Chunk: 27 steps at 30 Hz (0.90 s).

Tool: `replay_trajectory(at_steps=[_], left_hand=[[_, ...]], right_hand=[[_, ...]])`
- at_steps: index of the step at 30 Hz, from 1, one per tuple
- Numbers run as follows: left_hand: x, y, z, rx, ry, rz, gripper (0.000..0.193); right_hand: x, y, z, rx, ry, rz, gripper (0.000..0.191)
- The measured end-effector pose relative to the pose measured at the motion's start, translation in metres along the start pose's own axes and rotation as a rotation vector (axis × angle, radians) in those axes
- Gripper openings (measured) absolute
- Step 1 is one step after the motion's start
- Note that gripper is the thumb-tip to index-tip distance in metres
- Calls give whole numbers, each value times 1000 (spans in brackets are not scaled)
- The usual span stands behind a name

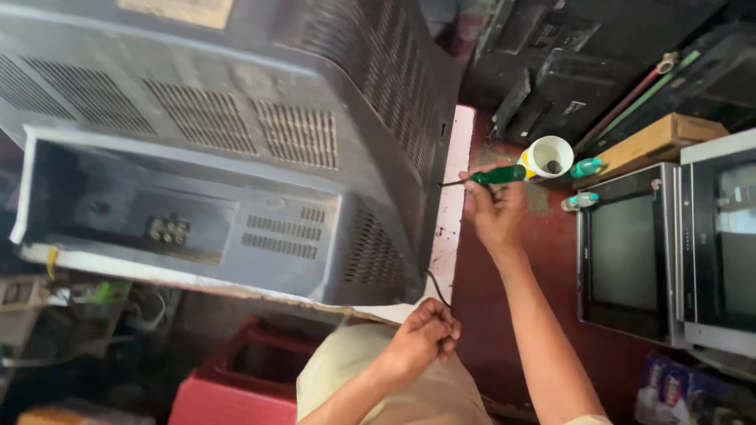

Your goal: The person uses a green screwdriver to remove screws from the back panel of an LG CRT television. They systematically unscrew fasteners from the top, sides, and bottom of the casing while the television rests on a workbench.

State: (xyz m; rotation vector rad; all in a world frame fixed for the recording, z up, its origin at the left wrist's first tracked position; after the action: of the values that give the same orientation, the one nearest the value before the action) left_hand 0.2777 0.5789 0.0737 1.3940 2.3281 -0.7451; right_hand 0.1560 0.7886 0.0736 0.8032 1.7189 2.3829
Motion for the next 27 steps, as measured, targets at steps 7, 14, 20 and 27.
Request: replay_trajectory(at_steps=[7,14,20,27], left_hand=[[71,17,-45,-47,-166,-173,13],[152,-7,-58,-554,-172,-326,19],[180,-16,-49,-609,-156,-398,16],[183,-14,-39,-634,-223,-381,14]], right_hand=[[26,-8,23,8,186,-82,23],[37,0,45,-167,517,-132,14],[42,-11,48,141,399,46,22],[31,-22,51,54,348,79,21]])
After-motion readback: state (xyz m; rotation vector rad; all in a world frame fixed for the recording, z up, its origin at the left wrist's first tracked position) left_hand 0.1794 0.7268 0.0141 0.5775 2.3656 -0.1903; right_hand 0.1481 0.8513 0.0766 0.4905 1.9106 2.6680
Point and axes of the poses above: each hand's wrist, its own x-axis towards the middle knuckle, its own z-axis out of the back of the hand, y = z × x, the point moved 1 cm from there along x, towards the middle knuckle, and after that the axes turned 14 degrees about -x, right-handed, at the moved point
